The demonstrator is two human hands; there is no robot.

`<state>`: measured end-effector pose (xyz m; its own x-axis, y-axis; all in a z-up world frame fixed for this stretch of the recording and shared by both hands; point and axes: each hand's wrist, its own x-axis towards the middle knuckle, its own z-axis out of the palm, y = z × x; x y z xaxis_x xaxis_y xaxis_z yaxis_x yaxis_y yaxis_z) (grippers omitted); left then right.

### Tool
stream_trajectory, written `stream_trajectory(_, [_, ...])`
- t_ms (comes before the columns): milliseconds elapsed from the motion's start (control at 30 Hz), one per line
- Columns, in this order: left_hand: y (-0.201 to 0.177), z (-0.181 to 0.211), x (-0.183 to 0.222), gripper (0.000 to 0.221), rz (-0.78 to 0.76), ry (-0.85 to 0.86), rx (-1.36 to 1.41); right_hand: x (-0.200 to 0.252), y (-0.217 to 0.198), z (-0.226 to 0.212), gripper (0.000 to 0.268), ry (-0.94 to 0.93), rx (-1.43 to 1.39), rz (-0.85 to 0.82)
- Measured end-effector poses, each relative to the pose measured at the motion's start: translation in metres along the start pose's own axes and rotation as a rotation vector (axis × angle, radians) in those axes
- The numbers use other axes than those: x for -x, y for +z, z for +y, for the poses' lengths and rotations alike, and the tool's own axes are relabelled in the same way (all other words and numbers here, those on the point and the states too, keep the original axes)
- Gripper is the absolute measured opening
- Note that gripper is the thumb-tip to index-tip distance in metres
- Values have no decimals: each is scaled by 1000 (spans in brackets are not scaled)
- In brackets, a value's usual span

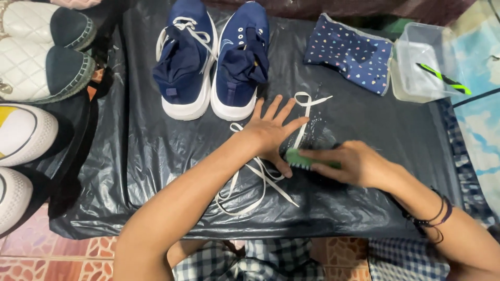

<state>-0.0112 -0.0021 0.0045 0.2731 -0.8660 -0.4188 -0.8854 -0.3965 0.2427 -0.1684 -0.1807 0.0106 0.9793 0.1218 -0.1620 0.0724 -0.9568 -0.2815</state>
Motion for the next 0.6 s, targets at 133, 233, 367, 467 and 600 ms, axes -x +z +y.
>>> stream_trajectory(133, [3,-1,-4,143,13,-3,0,-12,1,33,44,113,170,76])
stream_trajectory(233, [0,-2,-4,143,15,-12,7,-8,-4,20,44,-91,-16,111])
stream_trajectory(367, [5,-3,-4,144,21,-4,2,-10,0,26,39,-75,42,138])
stream_trajectory(467, [2,0,-3,143,20,-6,1,-4,4,29,40,-37,15,147])
stream_trajectory(600, [2,-1,-2,140,22,7,21,-7,0,13,37,-95,-142,51])
